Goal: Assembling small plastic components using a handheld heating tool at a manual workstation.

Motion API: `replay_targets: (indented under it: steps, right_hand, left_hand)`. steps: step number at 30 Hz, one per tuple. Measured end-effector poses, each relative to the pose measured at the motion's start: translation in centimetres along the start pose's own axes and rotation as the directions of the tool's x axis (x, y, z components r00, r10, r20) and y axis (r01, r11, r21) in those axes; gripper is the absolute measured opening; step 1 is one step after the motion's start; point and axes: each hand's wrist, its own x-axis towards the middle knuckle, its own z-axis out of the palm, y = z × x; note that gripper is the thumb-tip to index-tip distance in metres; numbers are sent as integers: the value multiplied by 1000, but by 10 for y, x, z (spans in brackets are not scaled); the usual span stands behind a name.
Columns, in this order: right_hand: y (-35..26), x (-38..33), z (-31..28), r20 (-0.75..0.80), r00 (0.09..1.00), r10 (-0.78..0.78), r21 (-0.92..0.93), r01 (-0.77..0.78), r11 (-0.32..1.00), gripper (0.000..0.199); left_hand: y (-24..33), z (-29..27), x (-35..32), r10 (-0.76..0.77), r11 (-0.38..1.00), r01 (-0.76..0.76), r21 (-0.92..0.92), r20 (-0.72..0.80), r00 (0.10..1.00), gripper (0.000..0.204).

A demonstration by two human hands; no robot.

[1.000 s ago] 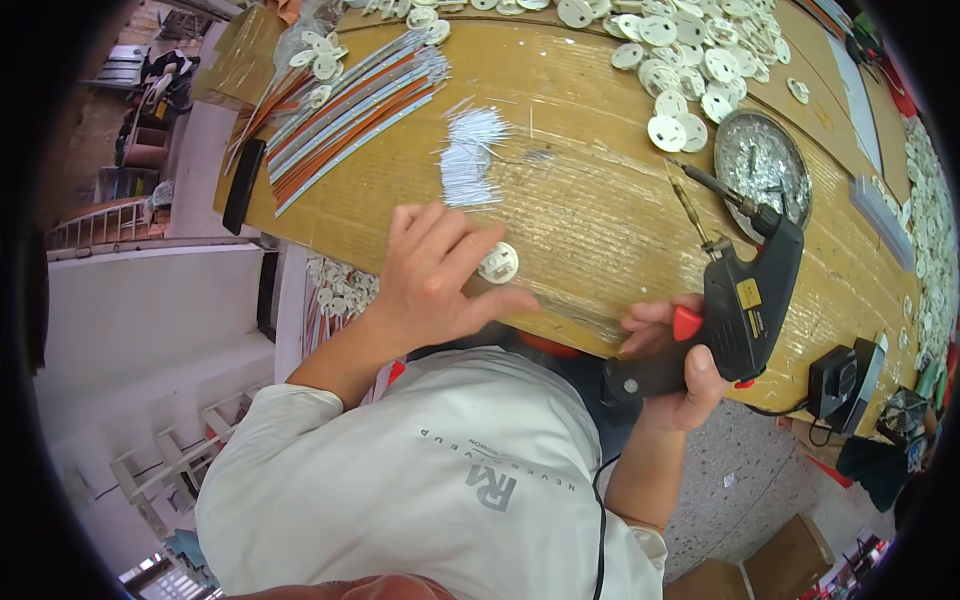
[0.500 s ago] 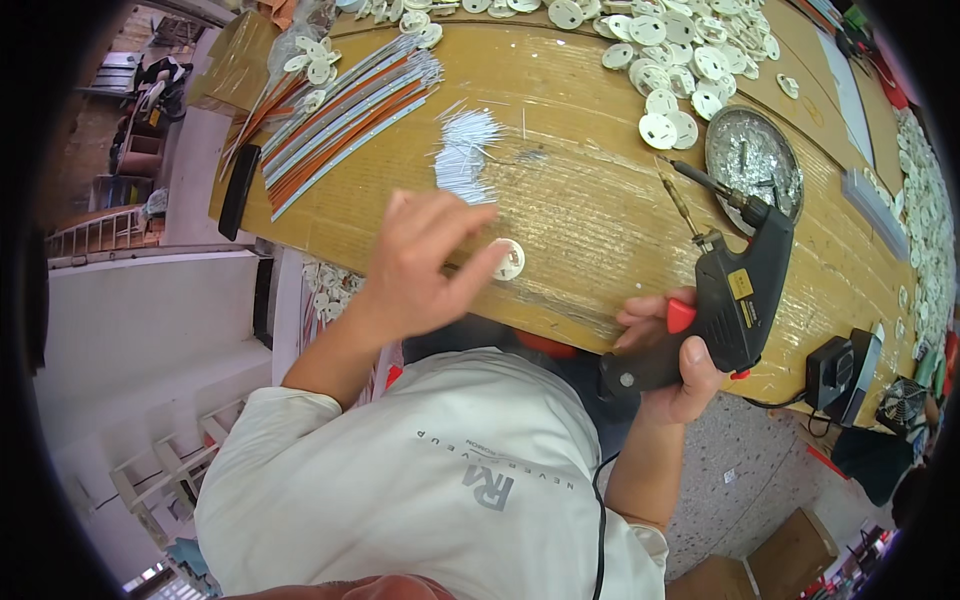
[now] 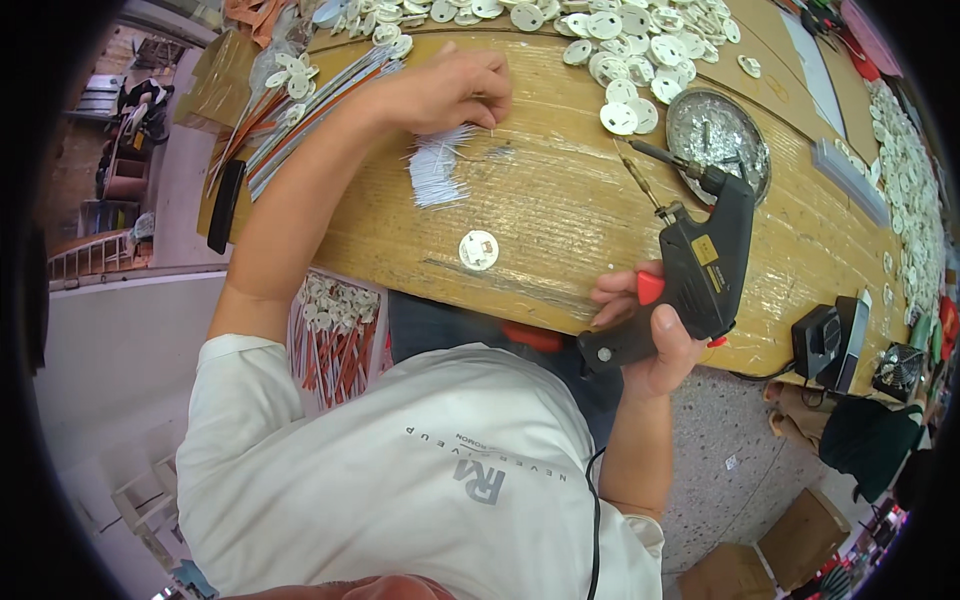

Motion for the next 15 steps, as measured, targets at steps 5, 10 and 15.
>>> replay_targets:
  steps: [5,10,15]
  right_hand:
    - [0,1,-1,-4,1000,15,-20,-15,1000,60]
    - [-1,1,2,-16,1000,6,-19,-6,1000,61]
    - [-6,-4,3,-35,998,58,-87,-61,994,63]
  left_hand:
    - [-6,17,-9,131,985,-102,136,-219,967,6]
    - [12,15,-40,160,987,-133,90,-467,870,7]
    - [70,42,-102,46,973,-173,-154,-606,795,5]
